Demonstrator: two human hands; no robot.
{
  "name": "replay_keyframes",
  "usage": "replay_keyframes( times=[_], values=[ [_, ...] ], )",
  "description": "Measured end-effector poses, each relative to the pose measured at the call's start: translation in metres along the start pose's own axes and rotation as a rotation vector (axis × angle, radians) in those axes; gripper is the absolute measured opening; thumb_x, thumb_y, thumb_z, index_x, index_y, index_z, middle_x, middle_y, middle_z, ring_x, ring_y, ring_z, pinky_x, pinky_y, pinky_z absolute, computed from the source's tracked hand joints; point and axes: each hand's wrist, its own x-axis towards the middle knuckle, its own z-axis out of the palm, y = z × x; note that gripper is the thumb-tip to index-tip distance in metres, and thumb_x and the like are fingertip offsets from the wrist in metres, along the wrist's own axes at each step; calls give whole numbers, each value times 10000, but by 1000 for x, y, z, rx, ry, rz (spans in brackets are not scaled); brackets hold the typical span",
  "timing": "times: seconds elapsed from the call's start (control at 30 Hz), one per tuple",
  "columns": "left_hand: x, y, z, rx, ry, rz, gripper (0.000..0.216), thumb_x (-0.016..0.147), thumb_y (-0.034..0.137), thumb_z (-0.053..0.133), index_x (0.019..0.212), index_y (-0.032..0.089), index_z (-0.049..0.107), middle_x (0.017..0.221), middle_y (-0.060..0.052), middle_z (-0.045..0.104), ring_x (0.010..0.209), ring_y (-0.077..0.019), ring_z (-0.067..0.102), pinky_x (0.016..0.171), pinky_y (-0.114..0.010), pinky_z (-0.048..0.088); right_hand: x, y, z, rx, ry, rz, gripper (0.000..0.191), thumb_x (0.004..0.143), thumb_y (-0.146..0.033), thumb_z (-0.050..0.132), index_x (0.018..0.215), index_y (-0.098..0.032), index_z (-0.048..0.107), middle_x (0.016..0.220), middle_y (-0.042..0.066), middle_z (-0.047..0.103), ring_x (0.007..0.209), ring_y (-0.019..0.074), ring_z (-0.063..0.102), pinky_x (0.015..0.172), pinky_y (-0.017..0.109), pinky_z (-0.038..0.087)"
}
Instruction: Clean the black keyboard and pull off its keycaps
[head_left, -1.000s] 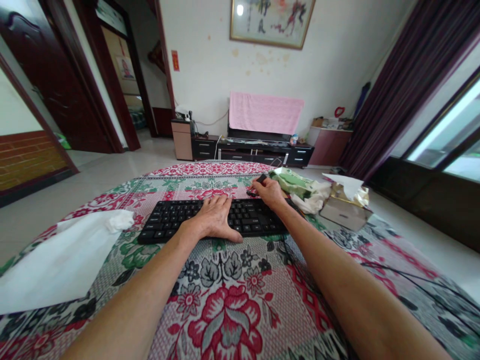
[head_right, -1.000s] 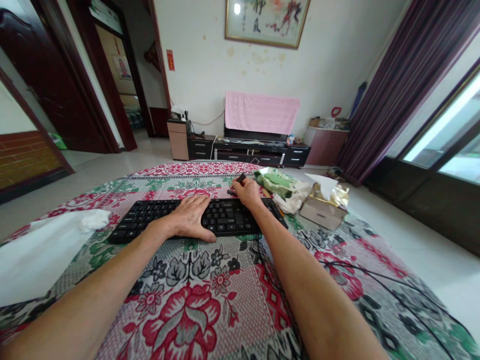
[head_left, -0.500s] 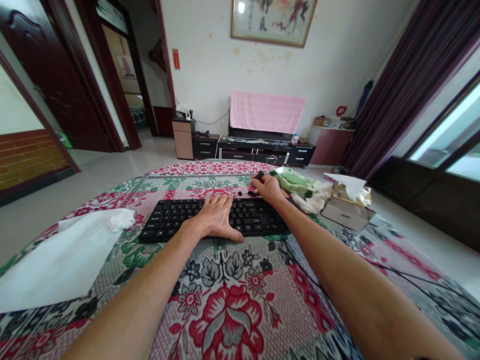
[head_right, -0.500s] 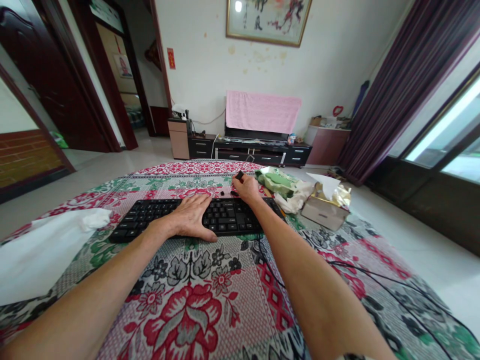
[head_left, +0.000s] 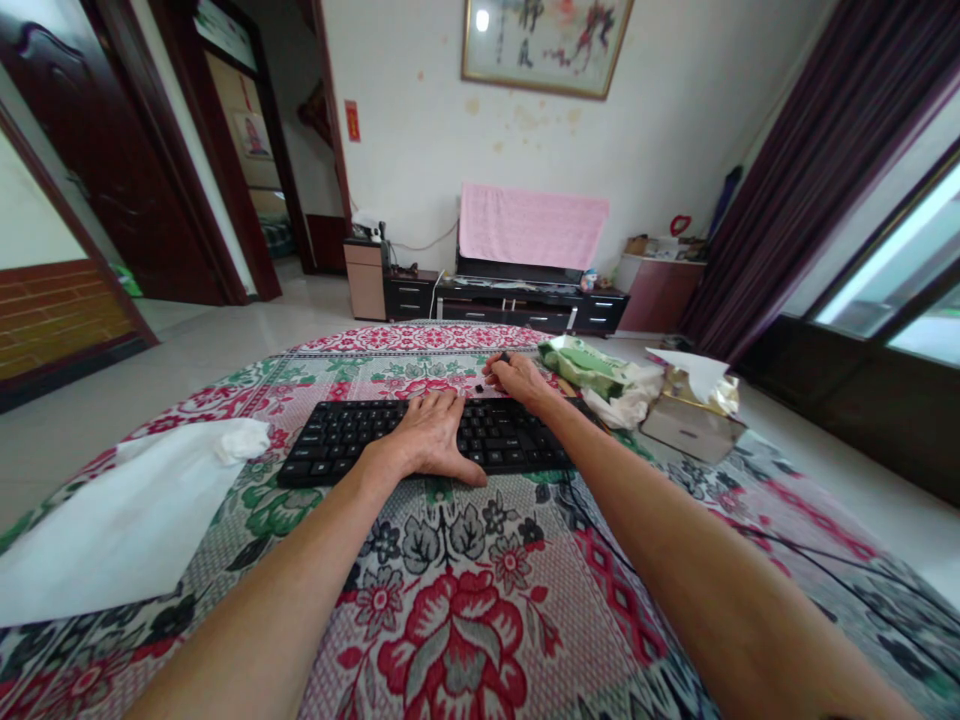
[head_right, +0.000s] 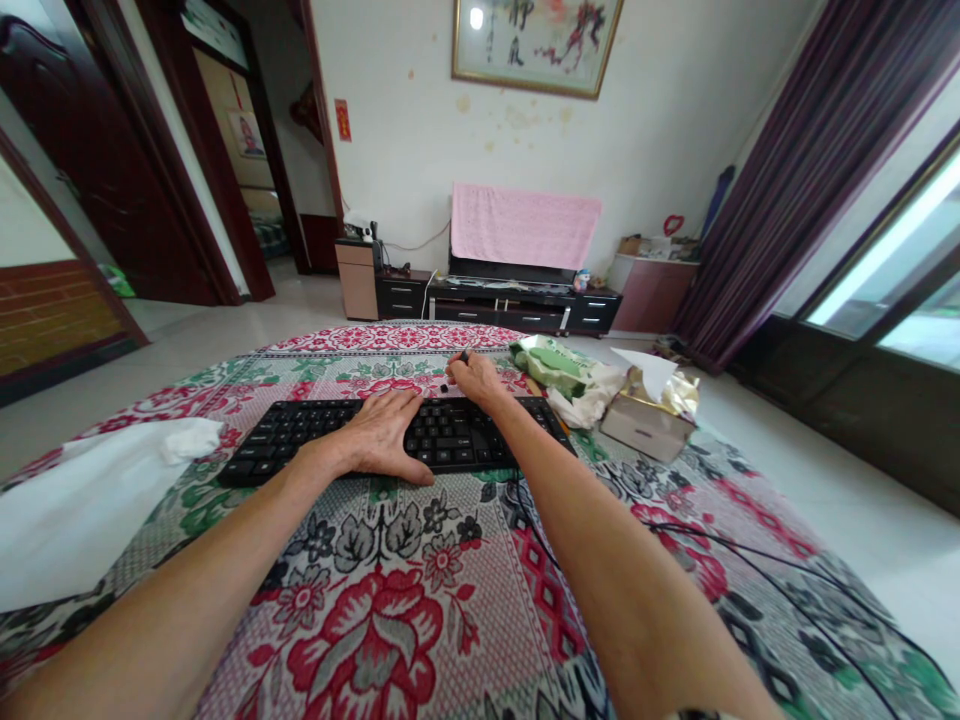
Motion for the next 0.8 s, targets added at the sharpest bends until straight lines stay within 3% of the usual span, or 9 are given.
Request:
replay_keyframes(
  times=[0.23,0.5,0.8],
  values=[
    [1,-2,1,0,-1,3,1239,435,801,530,1416,113,216,1483,-197,220,1332,-405,195,1073,-505,158,6,6,10,-79,-75,-54,163,809,-127,440,871,-144,590,764,45,696,600,95,631,591,187,476],
    [0,-2,1,-18,1,6,1292,408,831,522,1427,110,190,1490,-201,197,1337,-413,177,1075,-517,151,9,15,-2,-283,86,34,125,772,-169,509,828,-157,620,627,28,679,567,132,627,610,222,484],
    [1,-4,2,-13,-10,22,1262,431,806,537,1427,112,194,1494,-196,191,1348,-396,166,1081,-510,152,9,14,-25,68,137,80,99,816,-158,456,794,-149,552,809,68,694,544,102,620,463,184,452]
  ],
)
